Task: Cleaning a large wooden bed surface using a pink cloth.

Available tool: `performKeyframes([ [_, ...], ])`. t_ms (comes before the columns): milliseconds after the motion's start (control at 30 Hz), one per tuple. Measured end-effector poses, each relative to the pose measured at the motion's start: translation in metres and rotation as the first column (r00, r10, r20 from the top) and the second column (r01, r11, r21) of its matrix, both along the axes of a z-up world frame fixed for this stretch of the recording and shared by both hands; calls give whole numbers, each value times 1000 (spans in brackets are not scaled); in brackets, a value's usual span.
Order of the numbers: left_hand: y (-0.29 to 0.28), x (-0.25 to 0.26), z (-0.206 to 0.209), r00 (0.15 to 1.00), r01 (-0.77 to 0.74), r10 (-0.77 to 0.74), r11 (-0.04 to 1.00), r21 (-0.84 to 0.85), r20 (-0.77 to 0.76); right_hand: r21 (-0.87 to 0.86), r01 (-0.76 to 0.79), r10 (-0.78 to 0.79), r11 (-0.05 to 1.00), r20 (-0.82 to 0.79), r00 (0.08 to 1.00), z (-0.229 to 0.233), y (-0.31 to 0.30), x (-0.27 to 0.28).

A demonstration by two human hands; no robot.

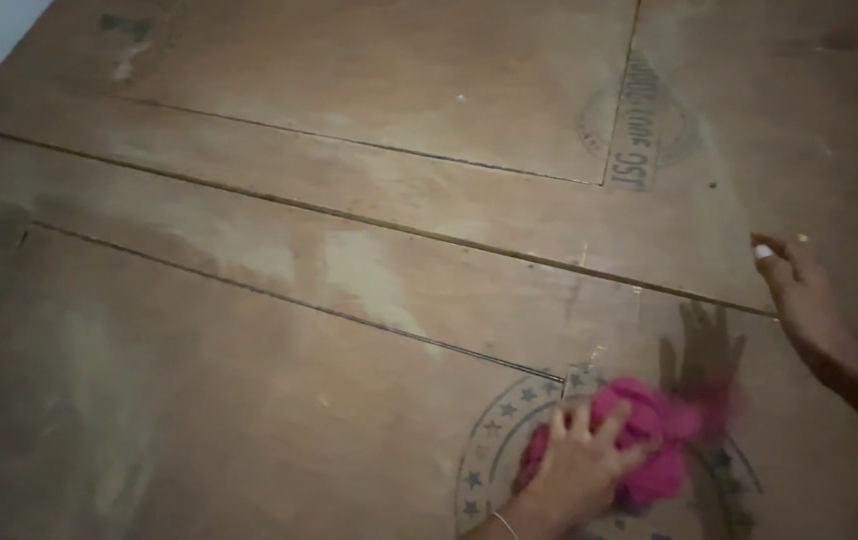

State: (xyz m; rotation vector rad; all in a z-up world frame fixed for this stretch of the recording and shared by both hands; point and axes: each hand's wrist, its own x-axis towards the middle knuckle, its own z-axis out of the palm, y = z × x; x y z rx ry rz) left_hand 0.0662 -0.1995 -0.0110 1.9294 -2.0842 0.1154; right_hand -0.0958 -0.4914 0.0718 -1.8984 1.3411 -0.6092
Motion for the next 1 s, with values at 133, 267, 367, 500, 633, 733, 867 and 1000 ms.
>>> performKeyframes([
  [133, 18, 79, 3, 995, 87, -88, 996, 10, 41, 9, 55, -53, 998, -104, 993, 35, 11, 8],
  [267, 24, 256, -16, 849, -256, 249, 965, -50, 467, -24, 105, -107, 994, -171, 979, 25, 3, -1],
  [367, 21, 331, 67, 732, -681, 631, 663, 309, 259, -23, 127, -129, 992, -174, 976, -12, -30, -16],
  [500, 0, 325, 93, 731, -679, 675, 734, -8, -96, 53, 176, -162, 983, -192, 968, 12, -16, 35],
  [633, -3, 199, 101, 859, -488, 504, 859, 156, -91, -61, -8, -9, 998, -267, 964, 56, -14, 94],
  [733, 27, 101, 54, 973, -168, 206, 941, 295, -103, -189, -220, 165, 957, -269, 949, 85, -18, 136],
  [867, 54, 93, 71, 982, 155, -121, 954, 258, -141, -81, -250, 221, 965, -267, 938, 135, 22, 202],
  [1000, 68, 214, 16, 992, -116, 123, 980, 160, -35, 91, -321, 333, 943, -179, 926, 88, 3, 228],
])
